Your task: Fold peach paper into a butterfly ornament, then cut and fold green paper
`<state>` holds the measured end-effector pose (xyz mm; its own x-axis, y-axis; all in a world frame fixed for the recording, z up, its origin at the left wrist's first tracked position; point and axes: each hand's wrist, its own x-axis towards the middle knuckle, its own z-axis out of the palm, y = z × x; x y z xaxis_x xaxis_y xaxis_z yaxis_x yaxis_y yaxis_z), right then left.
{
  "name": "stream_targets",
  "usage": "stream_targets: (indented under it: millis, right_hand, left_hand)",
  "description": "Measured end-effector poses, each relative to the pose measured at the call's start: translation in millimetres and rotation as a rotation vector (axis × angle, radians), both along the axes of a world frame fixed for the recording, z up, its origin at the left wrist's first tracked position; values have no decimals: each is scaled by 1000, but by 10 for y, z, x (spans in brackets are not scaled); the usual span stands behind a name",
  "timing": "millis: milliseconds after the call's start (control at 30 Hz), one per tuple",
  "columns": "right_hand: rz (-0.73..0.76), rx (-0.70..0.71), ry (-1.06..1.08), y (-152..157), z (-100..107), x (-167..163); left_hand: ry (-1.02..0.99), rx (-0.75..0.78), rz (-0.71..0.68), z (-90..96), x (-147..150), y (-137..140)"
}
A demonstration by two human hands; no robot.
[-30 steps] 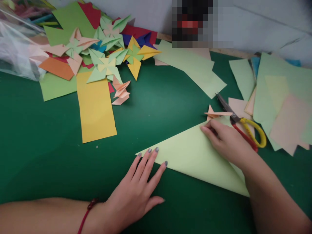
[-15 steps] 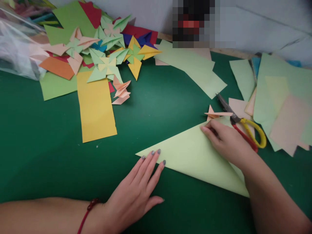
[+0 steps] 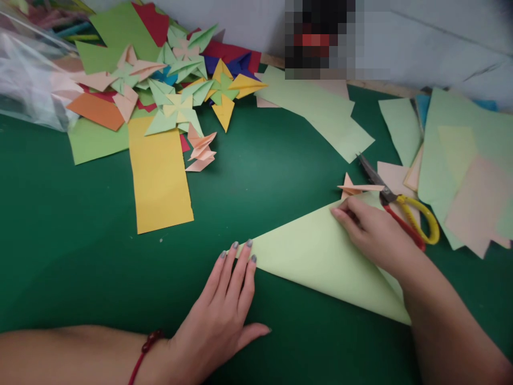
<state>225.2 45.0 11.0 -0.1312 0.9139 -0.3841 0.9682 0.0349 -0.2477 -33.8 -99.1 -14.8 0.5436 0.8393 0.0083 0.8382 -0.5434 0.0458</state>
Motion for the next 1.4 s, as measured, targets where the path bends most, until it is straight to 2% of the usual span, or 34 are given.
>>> stream_targets:
  millis: [167, 367, 667, 1033, 1200, 1400]
  right_hand:
    - [-1, -4, 15, -2, -6, 4]
    - [2, -1, 7, -3, -3, 8]
    - [32, 28, 8, -4, 7, -9]
    - [59, 61, 45, -10, 5, -1]
    - [38, 21, 9, 2, 13, -9]
    - [46, 46, 18, -2, 7, -8]
  left_hand:
    - [11, 20, 10, 1, 3, -7]
    - [67, 52, -58, -11, -6, 1]
    - [103, 94, -33, -31, 4, -60]
    - [102, 25, 32, 53, -6, -53]
    - [97, 0, 34, 54, -7, -52]
    - [87, 11, 45, 48, -5, -51]
